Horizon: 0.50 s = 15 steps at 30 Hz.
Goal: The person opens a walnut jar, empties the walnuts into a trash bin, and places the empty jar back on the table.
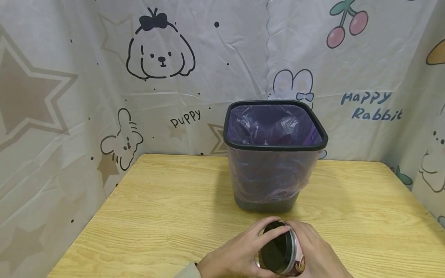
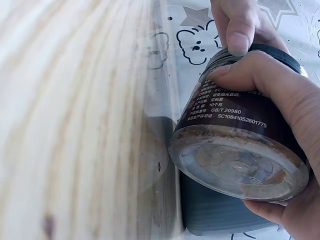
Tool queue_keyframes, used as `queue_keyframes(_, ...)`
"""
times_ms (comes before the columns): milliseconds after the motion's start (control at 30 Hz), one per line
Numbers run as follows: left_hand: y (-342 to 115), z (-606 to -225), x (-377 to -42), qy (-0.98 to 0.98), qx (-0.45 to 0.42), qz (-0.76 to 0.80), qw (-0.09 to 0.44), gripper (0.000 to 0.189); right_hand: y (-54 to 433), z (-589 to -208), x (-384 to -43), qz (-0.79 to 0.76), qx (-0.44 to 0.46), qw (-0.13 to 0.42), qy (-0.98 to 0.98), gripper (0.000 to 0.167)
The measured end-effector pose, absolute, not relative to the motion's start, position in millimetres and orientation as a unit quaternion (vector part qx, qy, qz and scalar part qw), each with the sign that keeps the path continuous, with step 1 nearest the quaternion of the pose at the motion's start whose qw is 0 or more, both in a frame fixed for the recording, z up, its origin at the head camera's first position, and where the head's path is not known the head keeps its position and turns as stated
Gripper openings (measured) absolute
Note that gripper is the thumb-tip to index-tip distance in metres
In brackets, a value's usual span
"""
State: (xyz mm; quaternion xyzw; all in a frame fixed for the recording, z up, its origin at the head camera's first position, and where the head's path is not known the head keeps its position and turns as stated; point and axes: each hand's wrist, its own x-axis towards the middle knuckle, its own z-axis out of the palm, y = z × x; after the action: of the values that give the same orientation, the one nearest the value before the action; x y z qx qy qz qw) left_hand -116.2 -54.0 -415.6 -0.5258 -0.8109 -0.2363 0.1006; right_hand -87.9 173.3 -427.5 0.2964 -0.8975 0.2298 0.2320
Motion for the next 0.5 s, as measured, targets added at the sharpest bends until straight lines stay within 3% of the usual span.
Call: queue_keyframes(500, -53.9, -417.7, -117.0, -0.800, -0.527, -0.273, 0.086, 0.101, 173.2, -428.3, -89.1, 0.225, 0.302, 0.243, -0.894, 0.111)
